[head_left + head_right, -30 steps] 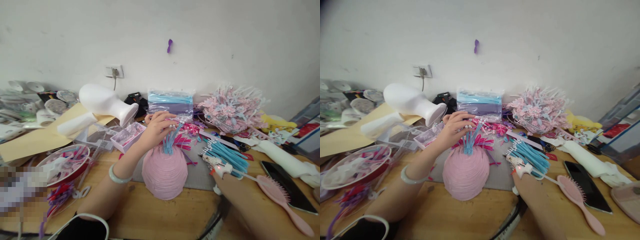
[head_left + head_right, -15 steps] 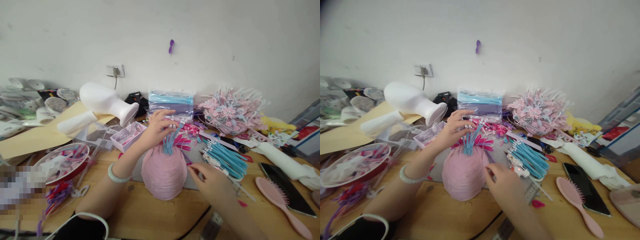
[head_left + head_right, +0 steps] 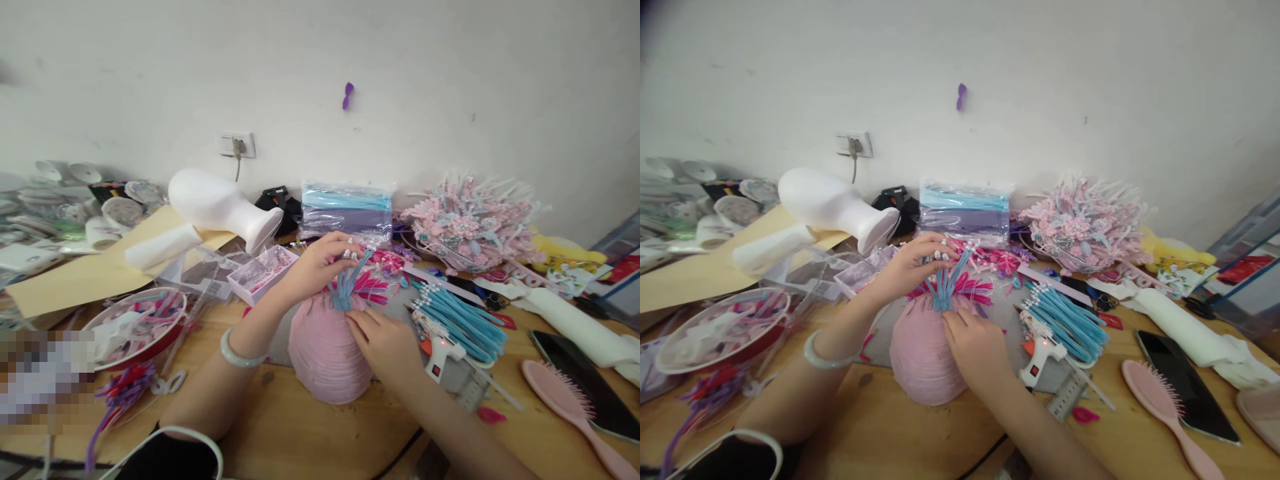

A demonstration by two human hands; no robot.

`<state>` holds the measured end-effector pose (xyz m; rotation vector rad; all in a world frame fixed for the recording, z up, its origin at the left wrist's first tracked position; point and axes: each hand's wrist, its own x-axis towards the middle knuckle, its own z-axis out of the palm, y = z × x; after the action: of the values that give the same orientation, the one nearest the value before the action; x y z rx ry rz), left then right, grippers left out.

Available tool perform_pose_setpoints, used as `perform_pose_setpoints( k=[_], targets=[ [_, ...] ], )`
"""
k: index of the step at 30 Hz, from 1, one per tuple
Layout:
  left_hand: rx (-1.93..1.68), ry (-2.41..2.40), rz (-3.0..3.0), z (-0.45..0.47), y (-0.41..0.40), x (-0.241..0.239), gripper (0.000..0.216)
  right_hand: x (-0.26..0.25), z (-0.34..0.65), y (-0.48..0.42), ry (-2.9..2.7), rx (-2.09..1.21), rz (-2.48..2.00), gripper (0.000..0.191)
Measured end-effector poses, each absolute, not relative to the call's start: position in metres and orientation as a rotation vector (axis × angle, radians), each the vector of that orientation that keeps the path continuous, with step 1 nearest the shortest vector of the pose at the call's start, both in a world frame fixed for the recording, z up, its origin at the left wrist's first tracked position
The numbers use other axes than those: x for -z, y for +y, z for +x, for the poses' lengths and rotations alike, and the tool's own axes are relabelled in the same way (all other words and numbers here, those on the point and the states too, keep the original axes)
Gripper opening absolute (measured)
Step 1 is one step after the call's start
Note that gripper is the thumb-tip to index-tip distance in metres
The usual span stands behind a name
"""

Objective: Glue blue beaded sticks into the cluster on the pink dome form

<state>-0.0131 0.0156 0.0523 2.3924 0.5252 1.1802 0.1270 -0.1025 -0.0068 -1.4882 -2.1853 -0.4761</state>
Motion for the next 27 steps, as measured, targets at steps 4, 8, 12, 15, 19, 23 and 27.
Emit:
perform_pose_setpoints(
  k=[4,8,12,15,19,23,27],
  targets=[
    [-1.202,0.573,2.411,-0.013,0.016,-0.052,0.014,0.007,0.126,-0.101,-2.202,0.478,-1.497,0.022],
    [-1.240,0.613,2.450,-0.014,0.017,-0.050,0.017,0.007,0.122,-0.100,-2.220,0.470,-1.528,0.019],
    [-1.263,0.650,2.501,-0.014,0.019,-0.049,0.023,0.006,0.119,-0.099,-2.216,0.446,-1.562,0.018],
    [-1.231,0.660,2.526,-0.016,0.018,-0.052,0.029,0.004,0.117,-0.099,-2.192,0.413,-1.591,0.017],
    [-1.134,0.623,2.529,-0.020,0.014,-0.058,0.028,0.003,0.116,-0.099,-2.196,0.368,-1.616,0.018],
    [-1.059,0.584,2.510,-0.025,0.012,-0.062,0.028,0.002,0.115,-0.099,-2.193,0.374,-1.627,0.019],
    [-1.029,0.584,2.494,-0.026,0.013,-0.064,0.029,0.002,0.114,-0.100,-2.186,0.376,-1.616,0.020]
  ],
)
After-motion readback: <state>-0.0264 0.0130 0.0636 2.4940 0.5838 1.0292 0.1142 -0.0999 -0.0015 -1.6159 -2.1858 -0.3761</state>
